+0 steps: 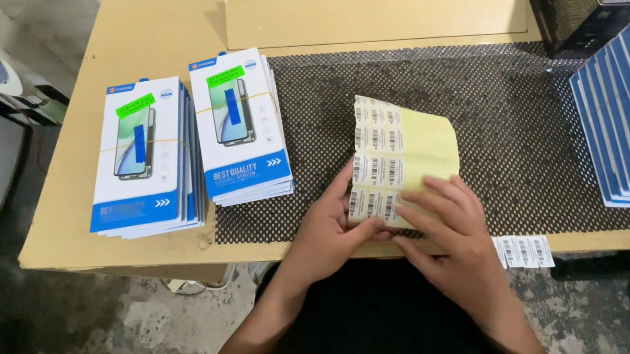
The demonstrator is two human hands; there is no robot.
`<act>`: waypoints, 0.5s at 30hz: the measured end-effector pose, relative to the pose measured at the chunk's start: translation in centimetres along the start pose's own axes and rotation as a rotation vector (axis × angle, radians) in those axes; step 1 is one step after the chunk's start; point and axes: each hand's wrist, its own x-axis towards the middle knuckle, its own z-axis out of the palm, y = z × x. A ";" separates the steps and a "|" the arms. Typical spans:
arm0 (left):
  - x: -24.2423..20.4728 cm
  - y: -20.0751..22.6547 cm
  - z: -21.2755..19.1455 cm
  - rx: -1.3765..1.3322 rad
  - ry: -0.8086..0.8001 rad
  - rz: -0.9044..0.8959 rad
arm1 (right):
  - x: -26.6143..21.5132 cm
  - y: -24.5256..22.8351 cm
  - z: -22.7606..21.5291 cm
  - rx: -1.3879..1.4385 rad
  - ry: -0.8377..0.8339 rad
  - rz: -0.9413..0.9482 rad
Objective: The person peels multiple labels from a yellow sheet and places them on the table. They then open a box containing a phone screen protector, remove the protector, and apply a label to its back before placing it back in the box.
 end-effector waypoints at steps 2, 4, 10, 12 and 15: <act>0.1 -0.2 -0.3 0.006 -0.013 -0.003 | -0.2 0.6 0.4 -0.004 -0.017 -0.004; 0.0 0.0 -0.4 0.011 -0.018 -0.007 | -0.2 0.8 0.6 -0.003 -0.039 -0.009; 0.1 -1.2 -0.8 0.115 -0.040 -0.042 | -0.1 0.4 0.5 0.025 -0.025 0.040; 0.2 -1.7 -0.9 0.108 -0.045 -0.029 | -0.3 0.7 0.6 0.037 -0.008 0.049; -0.1 -0.4 -0.5 0.161 -0.027 -0.029 | -0.2 0.5 0.4 0.058 -0.016 0.061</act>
